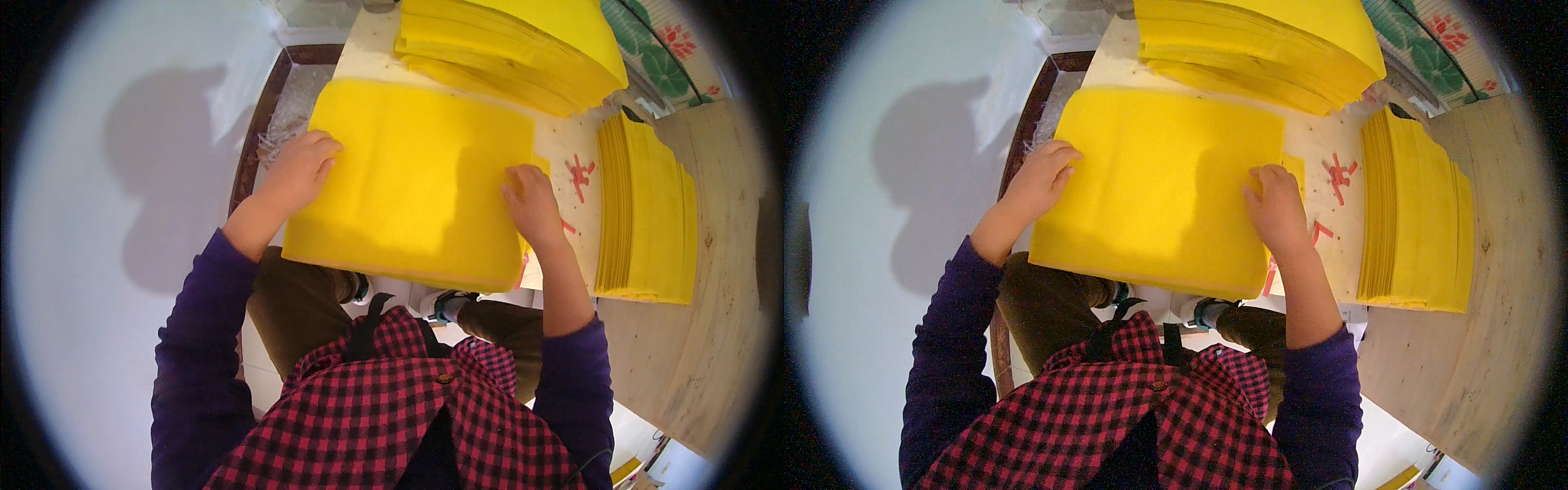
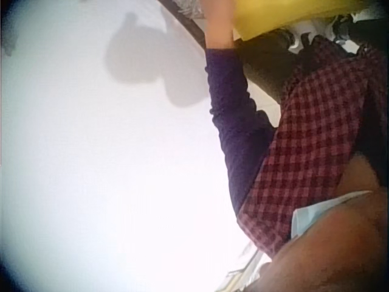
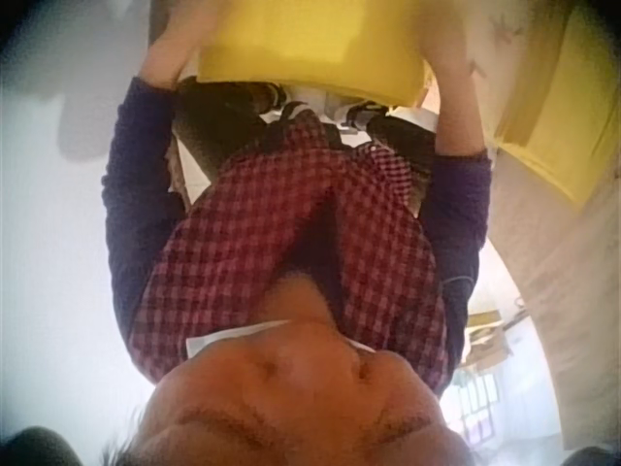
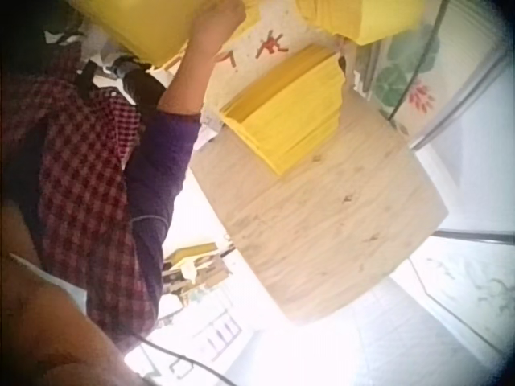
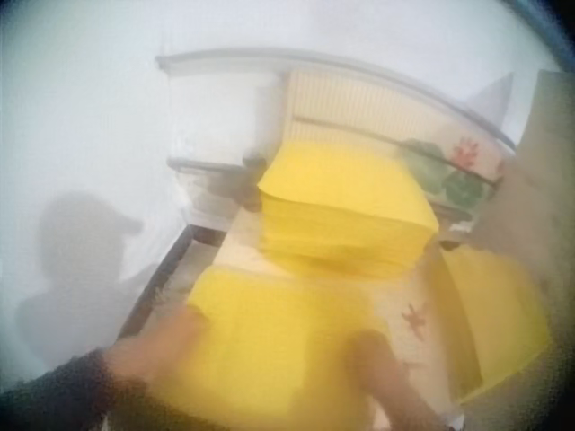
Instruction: The person folds yellow sheets by hand on a table, repeatedly folding each sheet in half and then in thirds, then stacking the folded sheets. The person sits on the floor during the task.
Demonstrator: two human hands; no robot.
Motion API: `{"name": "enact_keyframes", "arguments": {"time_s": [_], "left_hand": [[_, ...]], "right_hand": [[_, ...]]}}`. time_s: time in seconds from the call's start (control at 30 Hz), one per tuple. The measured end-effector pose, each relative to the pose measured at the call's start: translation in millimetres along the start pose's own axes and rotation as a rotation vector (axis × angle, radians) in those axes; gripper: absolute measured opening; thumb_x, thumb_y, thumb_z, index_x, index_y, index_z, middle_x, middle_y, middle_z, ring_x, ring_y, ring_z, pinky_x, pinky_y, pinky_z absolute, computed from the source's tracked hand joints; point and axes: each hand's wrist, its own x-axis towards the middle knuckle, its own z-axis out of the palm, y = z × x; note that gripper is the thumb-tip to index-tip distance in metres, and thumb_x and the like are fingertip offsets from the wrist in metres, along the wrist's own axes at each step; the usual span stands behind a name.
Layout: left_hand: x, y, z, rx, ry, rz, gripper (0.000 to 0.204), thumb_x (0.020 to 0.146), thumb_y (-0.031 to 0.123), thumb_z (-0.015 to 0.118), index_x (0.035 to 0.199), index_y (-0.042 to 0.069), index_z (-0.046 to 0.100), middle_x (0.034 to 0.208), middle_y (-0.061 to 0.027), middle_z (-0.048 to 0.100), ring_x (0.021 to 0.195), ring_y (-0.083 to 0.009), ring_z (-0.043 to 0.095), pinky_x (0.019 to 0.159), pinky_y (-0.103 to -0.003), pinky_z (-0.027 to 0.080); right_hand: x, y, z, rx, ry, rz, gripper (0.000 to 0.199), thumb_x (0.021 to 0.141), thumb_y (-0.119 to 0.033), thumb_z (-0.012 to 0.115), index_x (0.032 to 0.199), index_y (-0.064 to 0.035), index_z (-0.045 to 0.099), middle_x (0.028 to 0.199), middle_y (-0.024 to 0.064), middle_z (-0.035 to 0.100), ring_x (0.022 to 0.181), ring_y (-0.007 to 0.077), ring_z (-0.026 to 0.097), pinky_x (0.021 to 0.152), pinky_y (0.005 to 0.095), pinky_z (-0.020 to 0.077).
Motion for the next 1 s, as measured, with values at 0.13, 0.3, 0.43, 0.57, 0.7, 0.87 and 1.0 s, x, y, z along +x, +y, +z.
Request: {"name": "enact_keyframes", "arguments": {"time_s": [0.13,0.3,0.43,0.57,0.7,0.87,1.0], "left_hand": [[-20,6,-6,0.038,-0.037,0.021,0.018,0.083,0.003,0.056,0.100,0.001,0.060,0.103,-0.0168,0.058,0.100,-0.0377,0.054,0.087,-0.044,0.044],[-8,2,1,0.061,0.018,0.016,0.019,0.082,0.003,0.057,0.100,0.002,0.060,0.103,-0.0167,0.058,0.098,-0.0371,0.055,0.086,-0.043,0.044],[-10,2,-5,0.032,-0.004,0.013,0.019,0.081,0.002,0.057,0.100,0.002,0.060,0.101,-0.0171,0.058,0.097,-0.0373,0.055,0.084,-0.043,0.044],[-22,11,-2,0.014,-0.029,0.023,0.018,0.082,0.002,0.056,0.099,0.002,0.061,0.099,-0.0172,0.059,0.095,-0.0377,0.055,0.083,-0.044,0.045],[-9,7,0,0.010,-0.073,-0.075,0.020,0.084,0.002,0.056,0.103,0.002,0.060,0.107,-0.0172,0.057,0.103,-0.0365,0.053,0.091,-0.043,0.043],[-30,11,-8,0.006,-0.011,-0.014,0.019,0.082,0.002,0.055,0.099,0.002,0.062,0.101,-0.0171,0.059,0.096,-0.0378,0.056,0.084,-0.043,0.045],[-35,12,-1,-0.013,-0.076,-0.047,0.021,0.084,0.001,0.054,0.105,0.001,0.059,0.108,-0.0173,0.057,0.105,-0.0363,0.053,0.091,-0.042,0.043]], "right_hand": [[-29,-5,-2,0.041,-0.050,-0.069,0.029,0.080,-0.008,0.062,0.107,0.0025,0.060,0.112,0.0211,0.058,0.107,0.0393,0.052,0.094,0.0432,0.0425],[-4,-3,9,0.001,0.015,-0.022,0.029,0.082,-0.009,0.061,0.108,0.0019,0.060,0.114,0.0207,0.058,0.110,0.0378,0.052,0.097,0.0413,0.0410],[-12,0,-2,0.016,-0.029,0.022,0.030,0.081,-0.009,0.062,0.109,0.0021,0.060,0.114,0.0217,0.057,0.110,0.0387,0.051,0.098,0.0422,0.0408],[-30,-2,1,0.006,-0.150,-0.024,0.031,0.081,-0.010,0.063,0.109,0.0021,0.059,0.114,0.0216,0.058,0.111,0.0382,0.051,0.098,0.0420,0.0404],[1,1,7,-0.049,0.023,-0.028,0.032,0.080,-0.009,0.063,0.110,0.0022,0.059,0.115,0.0227,0.057,0.110,0.0395,0.051,0.097,0.0447,0.0412],[-18,-1,-6,-0.002,-0.036,-0.029,0.030,0.081,-0.010,0.062,0.108,0.0026,0.059,0.113,0.0218,0.058,0.111,0.0392,0.051,0.098,0.0426,0.0400],[-24,-7,3,-0.041,-0.058,-0.071,0.030,0.082,-0.011,0.062,0.108,0.0020,0.059,0.114,0.0213,0.058,0.111,0.0380,0.051,0.098,0.0418,0.0407]]}}
